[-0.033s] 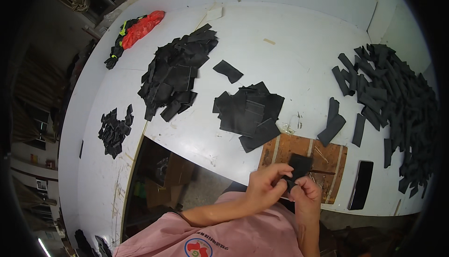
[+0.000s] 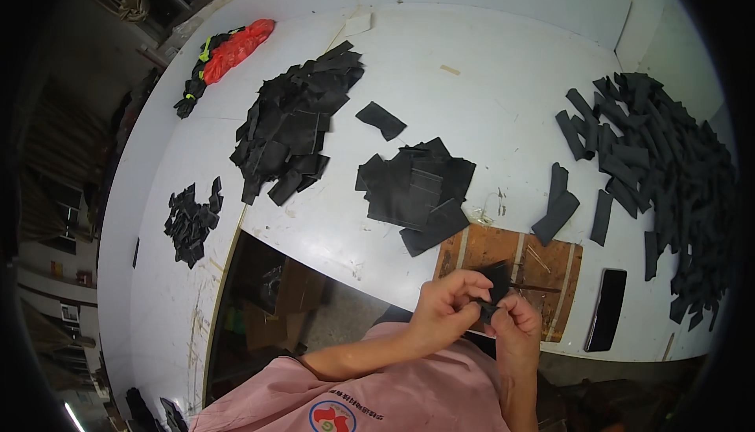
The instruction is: The person is sorting and assembling small black foam components at a workbench.
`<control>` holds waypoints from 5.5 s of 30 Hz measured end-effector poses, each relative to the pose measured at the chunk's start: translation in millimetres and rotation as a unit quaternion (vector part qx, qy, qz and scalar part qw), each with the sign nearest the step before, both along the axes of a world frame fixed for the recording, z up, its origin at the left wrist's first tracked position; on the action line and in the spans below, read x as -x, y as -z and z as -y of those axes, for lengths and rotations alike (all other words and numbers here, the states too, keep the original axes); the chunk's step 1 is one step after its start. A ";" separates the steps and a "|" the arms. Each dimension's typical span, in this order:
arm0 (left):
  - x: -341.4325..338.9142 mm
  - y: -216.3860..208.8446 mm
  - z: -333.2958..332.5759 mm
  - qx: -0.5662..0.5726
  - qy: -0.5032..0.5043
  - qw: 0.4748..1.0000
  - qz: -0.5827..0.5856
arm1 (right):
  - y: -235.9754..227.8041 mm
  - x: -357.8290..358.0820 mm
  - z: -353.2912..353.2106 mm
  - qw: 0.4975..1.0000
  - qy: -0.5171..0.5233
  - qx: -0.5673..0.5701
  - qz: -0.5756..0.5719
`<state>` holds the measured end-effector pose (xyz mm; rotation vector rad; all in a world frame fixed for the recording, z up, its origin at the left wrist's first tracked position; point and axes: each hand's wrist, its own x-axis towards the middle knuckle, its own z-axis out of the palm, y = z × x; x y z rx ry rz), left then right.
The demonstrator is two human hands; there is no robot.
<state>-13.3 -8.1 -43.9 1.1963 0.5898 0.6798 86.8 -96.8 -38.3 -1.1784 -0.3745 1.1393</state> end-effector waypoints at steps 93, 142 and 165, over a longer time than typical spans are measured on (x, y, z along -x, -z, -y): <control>-10.3 52.6 -262.6 -0.263 -0.366 0.777 -0.439 | -87.3 -110.5 -49.0 0.960 0.172 -0.108 0.192; 13.1 -14.9 -12.8 0.175 -0.001 0.983 -0.047 | -0.7 9.1 -7.7 0.733 0.018 0.018 0.680; 17.4 0.8 -23.2 0.325 0.178 0.926 0.078 | 5.5 3.2 -1.5 0.995 0.019 -0.027 -0.090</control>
